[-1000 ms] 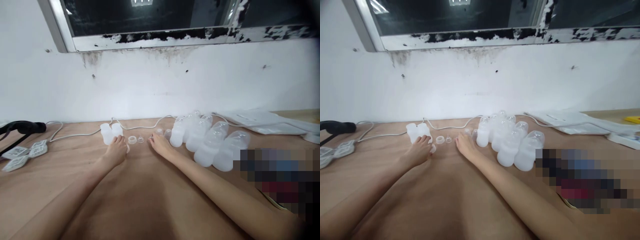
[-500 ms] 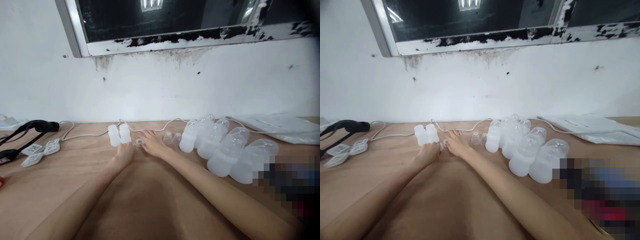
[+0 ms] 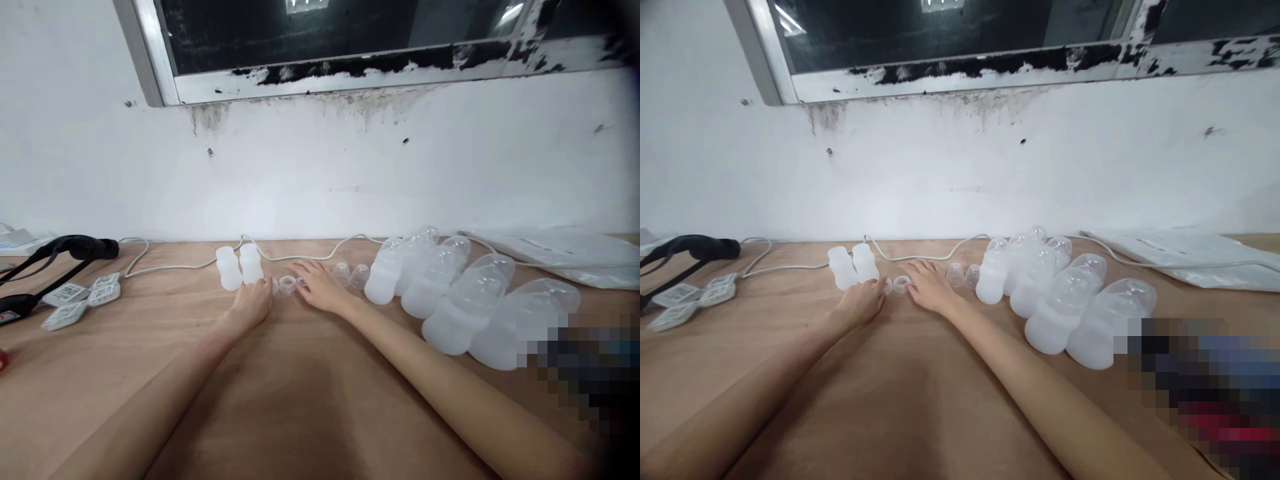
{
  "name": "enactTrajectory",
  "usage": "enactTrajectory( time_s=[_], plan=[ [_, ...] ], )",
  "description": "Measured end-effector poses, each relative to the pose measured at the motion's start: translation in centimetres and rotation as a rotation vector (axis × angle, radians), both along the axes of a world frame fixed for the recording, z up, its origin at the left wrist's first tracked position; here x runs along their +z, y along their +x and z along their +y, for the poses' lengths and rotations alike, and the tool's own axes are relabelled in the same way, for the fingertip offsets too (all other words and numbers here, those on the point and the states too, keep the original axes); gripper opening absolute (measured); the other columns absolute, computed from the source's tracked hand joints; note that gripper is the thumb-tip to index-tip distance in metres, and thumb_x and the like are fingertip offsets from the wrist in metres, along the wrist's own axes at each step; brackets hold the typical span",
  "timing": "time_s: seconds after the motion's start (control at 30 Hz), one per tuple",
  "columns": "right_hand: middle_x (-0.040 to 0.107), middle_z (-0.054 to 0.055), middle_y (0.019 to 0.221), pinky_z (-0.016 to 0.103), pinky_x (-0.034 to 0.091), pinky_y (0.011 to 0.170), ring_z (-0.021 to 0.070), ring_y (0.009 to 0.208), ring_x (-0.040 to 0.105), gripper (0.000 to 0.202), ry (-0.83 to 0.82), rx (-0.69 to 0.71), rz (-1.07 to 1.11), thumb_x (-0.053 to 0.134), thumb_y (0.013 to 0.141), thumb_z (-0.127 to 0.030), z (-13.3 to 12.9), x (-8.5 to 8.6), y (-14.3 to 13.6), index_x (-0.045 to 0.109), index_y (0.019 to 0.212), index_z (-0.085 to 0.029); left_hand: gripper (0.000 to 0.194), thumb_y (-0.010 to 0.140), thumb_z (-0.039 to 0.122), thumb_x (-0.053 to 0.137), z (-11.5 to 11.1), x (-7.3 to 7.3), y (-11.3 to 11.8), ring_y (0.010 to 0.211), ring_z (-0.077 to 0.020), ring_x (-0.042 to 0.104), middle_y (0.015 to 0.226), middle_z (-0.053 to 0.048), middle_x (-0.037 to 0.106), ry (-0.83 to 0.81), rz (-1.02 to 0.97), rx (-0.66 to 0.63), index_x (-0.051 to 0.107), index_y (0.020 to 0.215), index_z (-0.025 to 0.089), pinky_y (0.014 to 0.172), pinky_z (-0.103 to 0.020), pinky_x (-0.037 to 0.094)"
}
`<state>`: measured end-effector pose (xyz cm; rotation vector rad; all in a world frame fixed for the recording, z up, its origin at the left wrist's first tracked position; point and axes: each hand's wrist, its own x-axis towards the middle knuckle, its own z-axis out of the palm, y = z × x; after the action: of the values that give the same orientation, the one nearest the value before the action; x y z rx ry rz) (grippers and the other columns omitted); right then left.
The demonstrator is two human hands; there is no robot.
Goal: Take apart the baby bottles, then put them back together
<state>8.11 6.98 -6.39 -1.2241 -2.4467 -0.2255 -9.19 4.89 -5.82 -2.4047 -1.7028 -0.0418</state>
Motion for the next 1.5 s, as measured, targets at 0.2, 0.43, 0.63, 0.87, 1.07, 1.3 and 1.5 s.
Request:
enactTrajectory(
  time_s=[0.2,0.43,0.63,0.87,1.07,1.3,1.5],
  plan=[
    [0.053,0.01,0.108,0.034,0.031,0.086,0.0222,0.102,0.046,0.041,-0.156,-0.184,-0.203,0.044,0.075,-0.017,0.8,1.2,2.0,0.046,0.115,-0.016,0.028,0.083,0.022,0.031,0.2,-0.4,0.2,0.078,-0.0263,0.058,0.09,-0.014,0.058,0.015,-0.03,-0.02,0.041,0.106,0.011,0.058,-0.035,0.045],
    [0.058,0.013,0.099,0.035,0.034,0.078,0.0252,0.093,0.051,0.039,-0.13,-0.209,-0.24,0.045,0.072,-0.01,0.7,1.1,1.8,0.048,0.11,-0.013,0.029,0.082,0.024,0.033,0.3,-0.3,0.3,0.078,-0.0243,0.057,0.092,-0.011,0.056,0.045,-0.043,-0.041,0.041,0.107,0.014,0.061,-0.034,0.044],
    [0.057,0.004,0.106,0.034,0.023,0.092,0.0165,0.099,0.049,0.026,-0.026,-0.111,-0.188,0.039,0.082,-0.02,0.9,0.9,1.3,0.052,0.105,-0.021,0.031,0.082,0.028,0.034,0.0,-0.4,0.4,0.091,-0.022,0.049,0.101,-0.009,0.046,0.168,-0.082,-0.125,0.043,0.112,0.023,0.063,-0.029,0.044],
    [0.061,0.007,0.089,0.035,0.023,0.091,0.0192,0.092,0.051,0.023,0.025,-0.069,-0.232,0.042,0.074,-0.007,1.5,0.9,1.5,0.06,0.085,-0.016,0.038,0.082,0.024,0.035,0.3,-1.6,0.2,0.09,-0.0196,0.049,0.107,-0.008,0.041,0.109,-0.105,-0.198,0.038,0.12,0.028,0.067,-0.029,0.044],
    [0.061,0.005,0.09,0.036,0.026,0.089,0.0178,0.088,0.054,0.026,0.0,-0.083,-0.196,0.041,0.075,-0.01,1.2,0.9,1.4,0.059,0.09,-0.018,0.036,0.08,0.026,0.038,0.5,0.0,-0.3,0.086,-0.0196,0.05,0.109,-0.01,0.043,0.239,-0.163,-0.247,0.043,0.116,0.021,0.072,-0.033,0.042],
    [0.062,0.004,0.091,0.03,0.032,0.085,0.0158,0.088,0.055,0.023,-0.038,-0.093,-0.137,0.04,0.076,-0.011,1.6,0.6,1.5,0.06,0.087,-0.017,0.05,0.071,0.041,0.054,2.4,4.3,-4.7,0.11,-0.0285,0.033,0.12,-0.011,0.038,0.597,-0.403,0.001,0.045,0.116,0.021,0.089,-0.043,0.029],
    [0.062,0.003,0.088,0.023,0.037,0.073,0.0144,0.081,0.055,0.02,-0.055,-0.102,-0.092,0.042,0.077,-0.013,1.7,0.4,1.6,0.061,0.084,-0.017,0.059,0.06,0.042,0.062,4.6,3.4,-7.9,0.102,-0.024,0.043,0.111,-0.008,0.047,0.135,-0.567,0.014,0.047,0.113,0.021,0.085,-0.037,0.035]
  ],
)
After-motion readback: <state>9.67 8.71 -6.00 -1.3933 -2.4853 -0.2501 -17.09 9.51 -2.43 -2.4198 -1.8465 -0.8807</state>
